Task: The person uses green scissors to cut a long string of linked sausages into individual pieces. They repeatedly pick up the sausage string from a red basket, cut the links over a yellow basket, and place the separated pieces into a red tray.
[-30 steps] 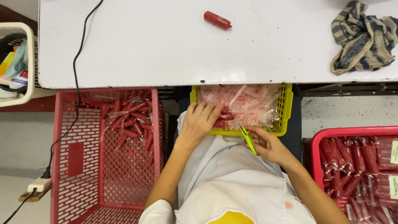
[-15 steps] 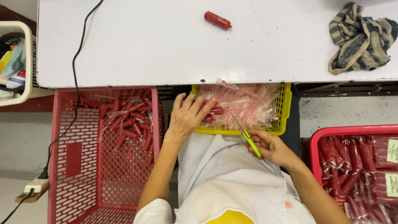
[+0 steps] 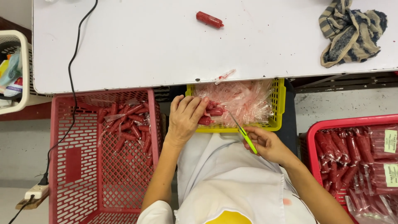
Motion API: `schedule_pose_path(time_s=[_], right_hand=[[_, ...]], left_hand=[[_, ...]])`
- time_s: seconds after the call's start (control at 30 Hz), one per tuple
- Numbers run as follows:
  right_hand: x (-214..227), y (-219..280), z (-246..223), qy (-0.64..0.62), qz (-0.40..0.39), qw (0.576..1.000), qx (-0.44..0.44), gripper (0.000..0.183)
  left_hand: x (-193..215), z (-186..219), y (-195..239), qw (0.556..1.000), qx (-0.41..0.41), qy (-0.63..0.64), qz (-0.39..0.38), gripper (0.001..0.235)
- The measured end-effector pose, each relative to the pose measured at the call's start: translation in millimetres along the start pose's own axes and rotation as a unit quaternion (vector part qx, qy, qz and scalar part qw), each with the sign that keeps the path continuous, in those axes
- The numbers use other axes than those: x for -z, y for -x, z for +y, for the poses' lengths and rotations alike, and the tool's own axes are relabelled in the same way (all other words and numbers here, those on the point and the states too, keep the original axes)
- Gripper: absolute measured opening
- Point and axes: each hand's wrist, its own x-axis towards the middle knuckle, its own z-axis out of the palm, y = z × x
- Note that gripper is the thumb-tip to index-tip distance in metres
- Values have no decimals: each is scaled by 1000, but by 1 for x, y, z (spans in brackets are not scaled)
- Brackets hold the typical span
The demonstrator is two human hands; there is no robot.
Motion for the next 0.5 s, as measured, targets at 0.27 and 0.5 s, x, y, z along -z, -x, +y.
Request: schedule_pose_path(time_s=[0.27, 0.5], right_hand=[[-15, -16, -2, 14, 10, 999, 34, 59], [-1, 0, 4, -24, 37, 999, -14, 53]], left_hand=[[-1, 16, -11, 998, -30, 41, 27, 34], [-7, 14, -3, 999, -8, 38, -2, 38]])
